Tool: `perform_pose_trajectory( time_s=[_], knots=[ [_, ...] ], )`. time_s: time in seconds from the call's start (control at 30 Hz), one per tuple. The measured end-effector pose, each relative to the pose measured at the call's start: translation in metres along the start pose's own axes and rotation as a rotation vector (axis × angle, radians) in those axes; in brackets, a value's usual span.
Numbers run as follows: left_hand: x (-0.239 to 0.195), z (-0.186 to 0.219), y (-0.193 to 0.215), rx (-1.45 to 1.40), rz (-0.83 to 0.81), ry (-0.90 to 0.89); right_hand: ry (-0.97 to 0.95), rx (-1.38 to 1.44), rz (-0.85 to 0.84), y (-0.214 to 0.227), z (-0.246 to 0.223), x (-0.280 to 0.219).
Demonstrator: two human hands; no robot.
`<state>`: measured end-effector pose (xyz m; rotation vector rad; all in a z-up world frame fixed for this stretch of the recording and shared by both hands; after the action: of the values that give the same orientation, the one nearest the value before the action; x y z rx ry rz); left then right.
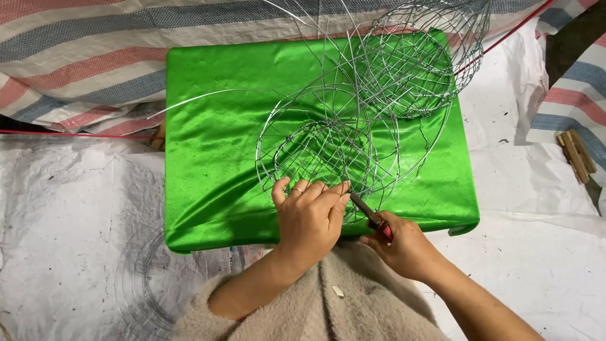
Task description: The person is using their hands and pliers to shape, bend, and cut thin metal wires to create or detail a wire mesh structure on a green surface.
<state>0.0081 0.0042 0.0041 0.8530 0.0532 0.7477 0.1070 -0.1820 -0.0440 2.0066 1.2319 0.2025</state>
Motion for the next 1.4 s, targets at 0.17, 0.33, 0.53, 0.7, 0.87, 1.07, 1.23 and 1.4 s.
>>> perform_pose_trajectory(
  time_s=[0.17,0.33,0.53,0.7,0.87,1.07,1.23,1.4],
  knots=[
    [0.001,0.003,-0.003,0.017,0.075,0.004,-0.015,0.010,-0.013,-0.002,0.007,0.001],
    [0.001,0.005,-0.004,0.016,0.167,-0.006,-0.033,0.010,-0.024,0.008,-0.004,0.001],
    [0.013,-0.004,0.002,-0.006,0.202,0.012,-0.119,0.090,-0.173,0.032,-0.006,-0.006],
    [0.025,-0.015,0.015,-0.060,0.106,0.075,-0.021,0.447,-0.115,0.035,0.013,-0.030],
    [0.026,-0.016,0.016,-0.065,0.055,0.064,-0.026,0.365,-0.066,0.028,0.000,-0.021],
    [0.021,-0.012,0.015,-0.059,0.056,0.053,-0.024,0.095,-0.021,0.025,-0.017,-0.004],
    [0.020,-0.010,0.017,-0.041,0.070,0.066,-0.081,-0.097,-0.032,0.023,-0.029,0.003],
    [0.019,-0.007,0.015,-0.004,0.145,0.061,-0.022,-0.296,0.009,0.018,-0.023,0.003]
  ],
)
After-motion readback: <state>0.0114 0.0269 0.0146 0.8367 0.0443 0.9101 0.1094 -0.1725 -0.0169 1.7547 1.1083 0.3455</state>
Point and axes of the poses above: each hand's wrist, its own x-axis towards the middle knuckle, its own y-axis out of the back of the hand, z = x × y, the point moved 1 cm from there along x, towards the middle knuckle, and after that the axes turned 15 degrees about y, right-handed, at the moved point
